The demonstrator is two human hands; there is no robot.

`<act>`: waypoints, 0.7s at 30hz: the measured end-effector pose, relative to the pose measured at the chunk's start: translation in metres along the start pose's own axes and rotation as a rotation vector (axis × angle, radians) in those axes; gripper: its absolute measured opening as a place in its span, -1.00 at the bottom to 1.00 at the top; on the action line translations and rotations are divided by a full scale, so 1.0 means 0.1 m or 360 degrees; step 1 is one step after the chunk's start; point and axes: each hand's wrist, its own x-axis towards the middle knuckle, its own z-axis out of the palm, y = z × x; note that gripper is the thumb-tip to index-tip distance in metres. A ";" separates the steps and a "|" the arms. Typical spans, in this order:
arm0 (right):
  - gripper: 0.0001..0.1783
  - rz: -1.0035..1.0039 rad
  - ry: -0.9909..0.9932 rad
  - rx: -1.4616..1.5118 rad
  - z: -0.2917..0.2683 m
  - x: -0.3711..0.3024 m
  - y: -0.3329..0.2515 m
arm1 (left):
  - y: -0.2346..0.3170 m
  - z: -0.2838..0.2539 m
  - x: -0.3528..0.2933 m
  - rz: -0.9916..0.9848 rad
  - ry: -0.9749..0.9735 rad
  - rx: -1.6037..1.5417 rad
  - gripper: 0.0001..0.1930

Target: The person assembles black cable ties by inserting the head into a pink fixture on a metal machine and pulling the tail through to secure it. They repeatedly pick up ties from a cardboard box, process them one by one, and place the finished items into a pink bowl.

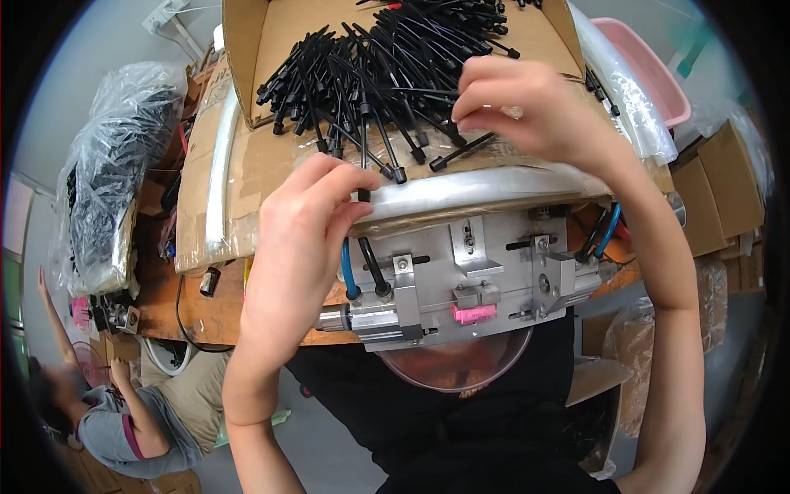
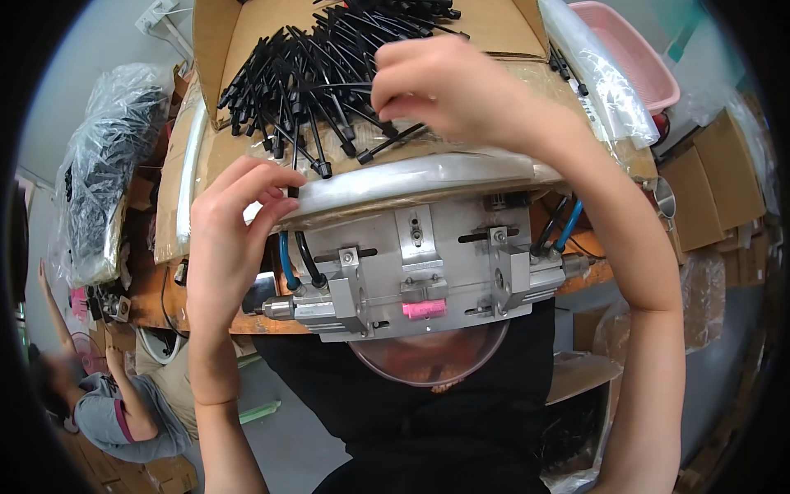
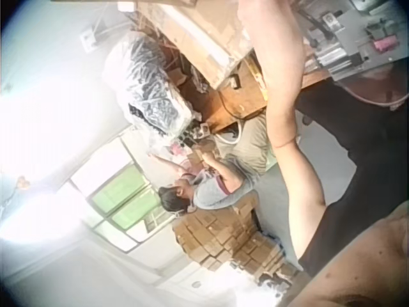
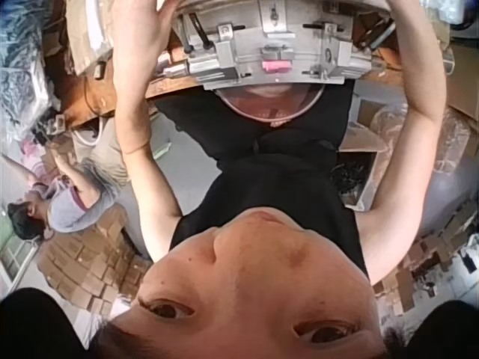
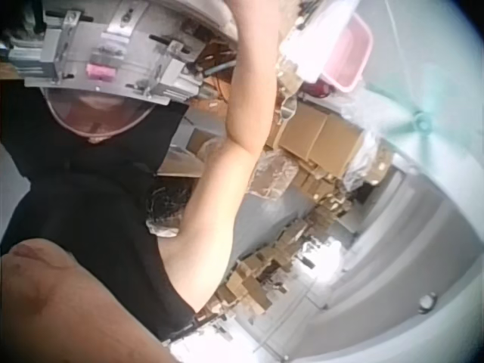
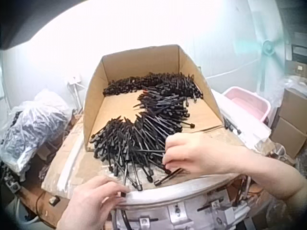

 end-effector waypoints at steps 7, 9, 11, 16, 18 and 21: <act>-0.72 0.1103 0.0433 0.1590 -0.52 0.04 0.47 | -0.22 -0.53 0.44 -0.0301 -0.0332 -0.0602 -0.85; -0.69 0.1209 0.0566 0.1886 -0.66 0.10 0.53 | -0.39 -0.83 0.64 -0.0321 -0.0431 -0.0911 -0.78; -0.68 0.1191 0.0616 0.1952 -0.81 0.14 0.58 | -0.39 -1.04 0.75 -0.0291 -0.0449 -0.1208 -0.68; -0.73 0.0924 0.1029 0.1554 -0.87 -0.09 0.30 | 0.00 -0.67 0.43 0.0001 0.0273 -0.0403 -0.78; -0.74 0.0771 0.1269 0.1164 -0.73 -0.24 0.05 | 0.15 -0.36 0.00 0.0144 0.0533 -0.0226 -0.73; -0.69 0.0552 0.1422 0.0952 -0.65 -0.81 -0.34 | 0.48 0.27 -0.77 0.0135 0.0616 0.0153 -0.51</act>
